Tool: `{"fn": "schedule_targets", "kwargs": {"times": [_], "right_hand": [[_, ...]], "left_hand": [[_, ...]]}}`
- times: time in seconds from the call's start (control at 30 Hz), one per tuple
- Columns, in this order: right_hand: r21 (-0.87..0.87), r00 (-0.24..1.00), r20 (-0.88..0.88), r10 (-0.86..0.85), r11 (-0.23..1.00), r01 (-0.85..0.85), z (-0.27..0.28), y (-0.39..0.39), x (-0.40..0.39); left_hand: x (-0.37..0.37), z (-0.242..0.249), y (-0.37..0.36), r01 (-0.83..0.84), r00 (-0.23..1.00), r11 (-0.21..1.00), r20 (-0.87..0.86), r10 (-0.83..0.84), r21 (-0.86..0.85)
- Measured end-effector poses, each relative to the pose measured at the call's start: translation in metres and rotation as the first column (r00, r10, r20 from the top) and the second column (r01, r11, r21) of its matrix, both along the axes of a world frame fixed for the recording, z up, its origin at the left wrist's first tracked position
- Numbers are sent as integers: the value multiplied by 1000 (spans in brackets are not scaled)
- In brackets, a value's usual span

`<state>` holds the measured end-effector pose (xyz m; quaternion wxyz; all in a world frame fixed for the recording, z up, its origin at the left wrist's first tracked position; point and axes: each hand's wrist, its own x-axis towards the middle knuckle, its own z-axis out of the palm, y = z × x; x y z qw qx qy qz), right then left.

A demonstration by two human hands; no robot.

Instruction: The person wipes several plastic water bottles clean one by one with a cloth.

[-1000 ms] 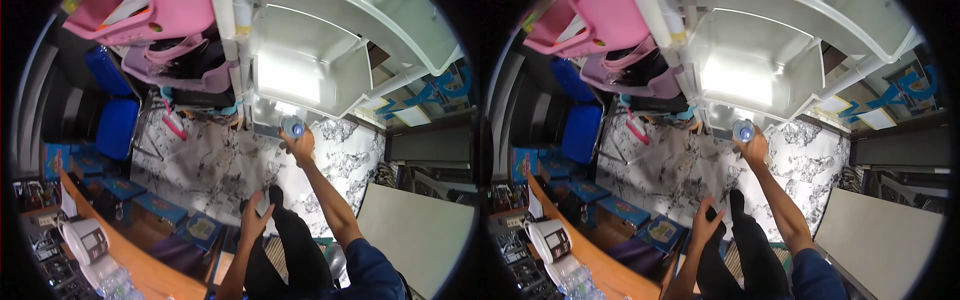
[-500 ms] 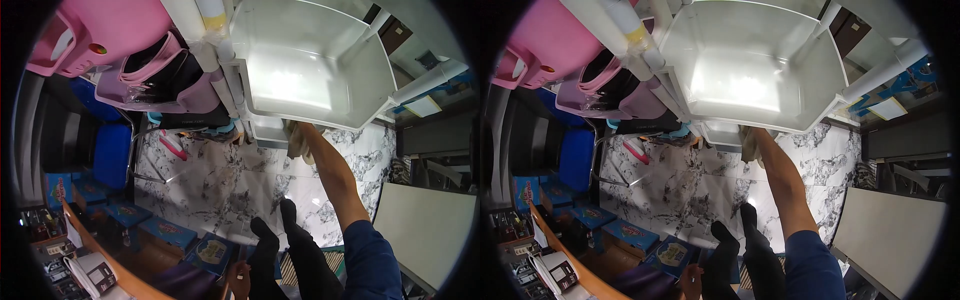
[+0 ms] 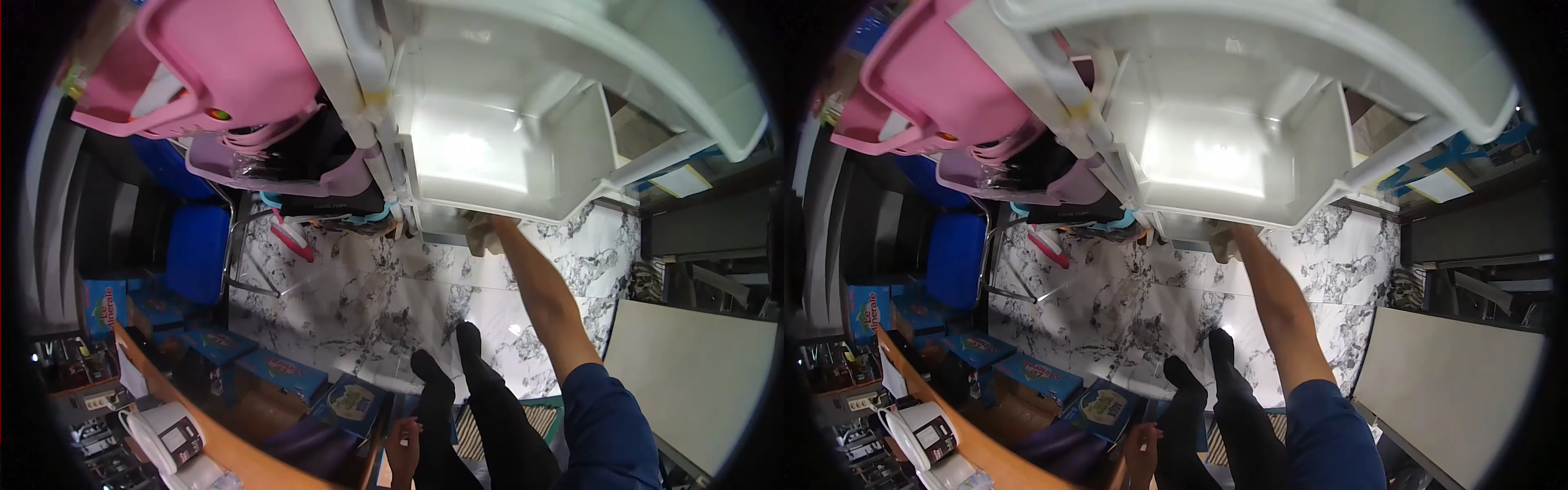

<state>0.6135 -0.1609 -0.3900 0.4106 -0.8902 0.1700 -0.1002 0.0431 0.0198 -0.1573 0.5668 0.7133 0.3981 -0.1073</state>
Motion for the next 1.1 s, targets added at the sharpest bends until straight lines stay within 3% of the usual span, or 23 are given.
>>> {"fn": "schedule_targets", "kwargs": {"times": [0.1, 0.17, 0.2, 0.23, 0.27, 0.3, 0.37, 0.4, 0.43, 0.5, 0.57, 0.6, 0.63, 0.67, 0.77, 0.8, 0.87, 0.9, 0.97, 1.0, 1.03, 1.1], "right_hand": [[457, 1000, -25, 13, 890, 0, 33, 24, -63], [452, 974, -30, 223, 873, -185, 65, 33, -120], [17, 873, 12, 487, 873, -488, 85, 29, -147], [149, 843, -90, 530, 844, -515, 122, 32, -175], [271, 800, -192, 568, 815, -513, 158, 34, -205], [771, 764, -403, 503, 637, -13, 218, 40, -238], [777, 720, -264, 642, 583, -235, 285, 41, -285], [770, 675, -195, 712, 537, -344, 324, 41, -308], [808, 636, -174, 752, 478, -344, 363, 41, -321], [875, 546, -131, 828, 355, -329, 455, 43, -348], [877, 535, -77, 841, 312, -364, 491, 39, -368], [886, 535, -65, 842, 295, -357, 510, 36, -376], [891, 536, -40, 843, 272, -362, 524, 39, -377], [832, 545, -50, 837, 337, -441, 533, 36, -379], [620, 548, -52, 835, 457, -638, 502, 31, -395], [583, 500, -152, 853, 486, -651, 501, 29, -406], [478, 411, -342, 845, 533, -698, 497, 28, -421], [621, 342, -318, 884, 467, -630, 485, 27, -429], [848, 215, -260, 941, 329, -416, 458, 36, -445], [852, 207, -394, 896, 440, -284, 527, 59, -457], [916, 144, -340, 929, 362, -172, 523, 72, -464], [970, 44, -233, 971, 230, 75, 506, 88, -470]], "left_hand": [[-5, 35, -1, 5, 1000, 1000, 21, -5, 12], [-7, 58, -5, -26, 999, 999, 42, 27, -31], [-5, 73, -6, -26, 997, 999, 77, 29, -47], [-5, 91, -5, -26, 994, 998, 106, 33, -62], [0, 112, -4, 25, 987, 1000, 158, -23, -9], [6, 134, -2, 75, 977, 996, 197, -82, 45], [12, 159, 0, 11, 980, 1000, 197, -10, -2], [18, 193, -2, 30, 980, 994, 192, -50, 108], [33, 221, 1, 43, 976, 974, 197, -88, 221], [39, 257, 11, 183, 917, 839, 220, -334, 512], [41, 285, 15, 253, 887, 826, 219, -406, 503], [37, 301, 14, 264, 904, 900, 236, -356, 346], [34, 311, 15, 259, 916, 947, 262, -303, 189], [21, 301, 12, 147, 962, 978, 253, -107, -145], [-4, 287, -3, 11, 965, 994, 258, -40, 112], [3, 335, -2, 1, 976, 995, 217, -22, 97], [-2, 361, -5, -24, 982, 967, 188, -25, 255], [-6, 365, -6, -28, 986, 944, 164, -27, 327], [-18, 341, -13, -238, 946, 868, 307, 105, 436], [-21, 347, -8, -201, 952, 851, 301, 53, 486], [-24, 360, 3, -157, 956, 828, 292, -9, 538], [-30, 400, 9, -173, 969, 637, 247, -29, 752]]}}
